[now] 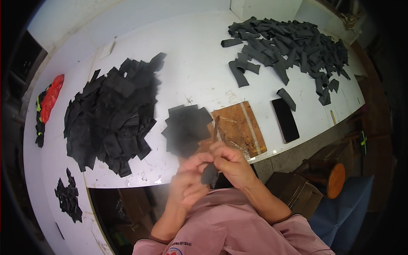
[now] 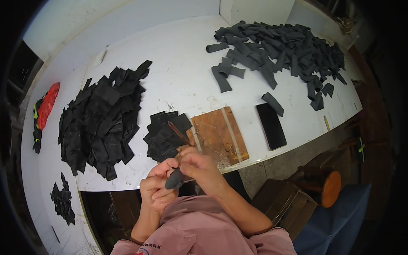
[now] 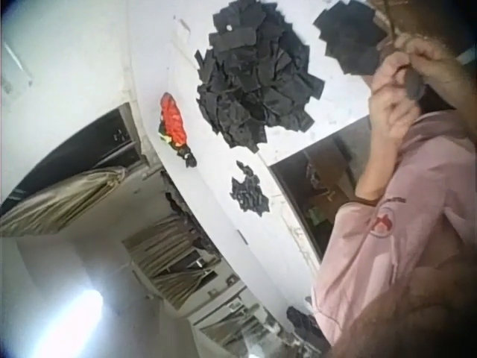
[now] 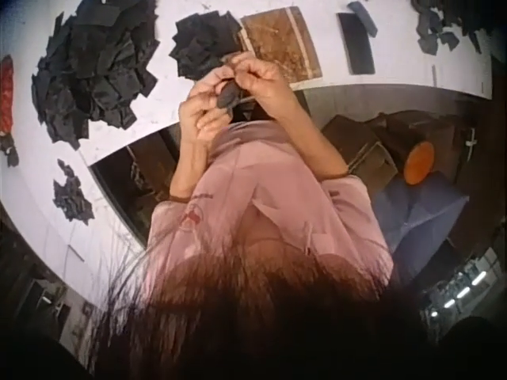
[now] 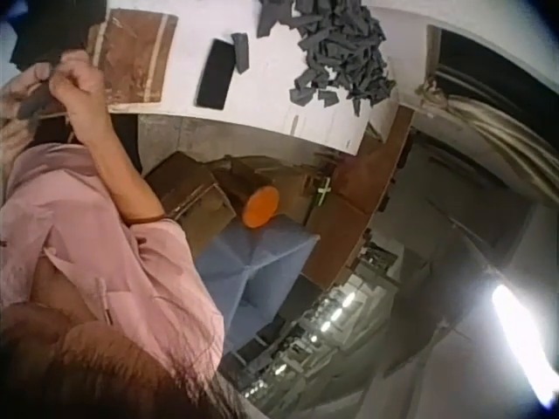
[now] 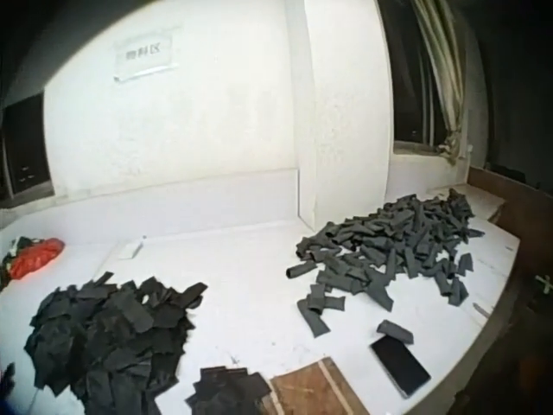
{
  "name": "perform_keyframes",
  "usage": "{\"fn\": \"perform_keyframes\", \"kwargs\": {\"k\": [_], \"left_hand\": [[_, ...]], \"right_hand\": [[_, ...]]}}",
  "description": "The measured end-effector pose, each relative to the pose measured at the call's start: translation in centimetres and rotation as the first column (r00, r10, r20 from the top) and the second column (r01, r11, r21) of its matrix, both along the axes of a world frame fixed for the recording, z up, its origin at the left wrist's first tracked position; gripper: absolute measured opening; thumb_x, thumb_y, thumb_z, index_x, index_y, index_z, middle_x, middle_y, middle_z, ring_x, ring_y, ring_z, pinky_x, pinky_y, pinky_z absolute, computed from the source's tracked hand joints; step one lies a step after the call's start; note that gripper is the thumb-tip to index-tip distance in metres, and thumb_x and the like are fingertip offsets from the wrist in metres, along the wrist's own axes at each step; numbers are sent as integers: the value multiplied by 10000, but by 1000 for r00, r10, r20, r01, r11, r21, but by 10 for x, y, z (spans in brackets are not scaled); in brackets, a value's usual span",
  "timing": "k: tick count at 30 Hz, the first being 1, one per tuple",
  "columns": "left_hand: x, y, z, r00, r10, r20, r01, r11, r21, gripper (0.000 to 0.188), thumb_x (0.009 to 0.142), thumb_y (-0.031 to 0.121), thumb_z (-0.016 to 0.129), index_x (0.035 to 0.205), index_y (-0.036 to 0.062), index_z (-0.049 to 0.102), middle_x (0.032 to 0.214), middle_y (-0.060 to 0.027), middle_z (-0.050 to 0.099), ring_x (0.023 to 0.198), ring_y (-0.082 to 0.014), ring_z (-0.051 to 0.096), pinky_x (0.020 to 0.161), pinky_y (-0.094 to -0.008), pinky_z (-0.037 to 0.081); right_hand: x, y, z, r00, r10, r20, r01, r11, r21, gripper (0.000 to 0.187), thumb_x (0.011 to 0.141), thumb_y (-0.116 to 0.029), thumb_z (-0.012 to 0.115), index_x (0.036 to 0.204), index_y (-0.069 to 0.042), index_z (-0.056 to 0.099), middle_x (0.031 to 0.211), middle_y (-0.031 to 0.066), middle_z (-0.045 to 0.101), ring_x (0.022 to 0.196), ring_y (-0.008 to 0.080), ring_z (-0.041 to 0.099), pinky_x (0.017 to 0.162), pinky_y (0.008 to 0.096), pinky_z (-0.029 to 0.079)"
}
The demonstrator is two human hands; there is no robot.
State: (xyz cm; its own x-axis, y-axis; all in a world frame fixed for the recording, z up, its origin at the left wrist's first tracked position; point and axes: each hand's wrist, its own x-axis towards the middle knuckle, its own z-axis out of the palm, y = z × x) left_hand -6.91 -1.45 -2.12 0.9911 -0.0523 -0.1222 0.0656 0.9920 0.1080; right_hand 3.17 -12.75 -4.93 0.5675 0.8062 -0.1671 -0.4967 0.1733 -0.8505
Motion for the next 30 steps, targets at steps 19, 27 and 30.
{"fn": "perform_keyframes", "kwargs": {"k": [19,27,30], "left_hand": [[19,-22,56,767,596,239,-405,160,900,129,771,-74,570,896,-55,543,963,-112,518,605,-93,543,539,-200,487],[30,-4,69,916,397,64,-329,649,686,120,780,-49,569,882,1,532,720,-55,573,409,-22,372,348,-162,266],[35,0,82,985,88,151,-113,979,169,153,829,-6,522,967,10,459,638,-25,506,338,-31,306,321,-169,245]], "right_hand": [[11,0,93,306,-248,919,348,928,135,82,683,-35,633,737,-37,570,763,86,478,690,236,490,586,326,399],[26,3,98,579,-267,770,294,950,109,59,759,6,553,712,-19,528,696,39,464,618,112,449,568,233,374],[36,-6,112,863,-108,493,86,994,68,89,803,-26,544,720,-11,514,714,-11,450,634,55,400,547,198,330]]}}
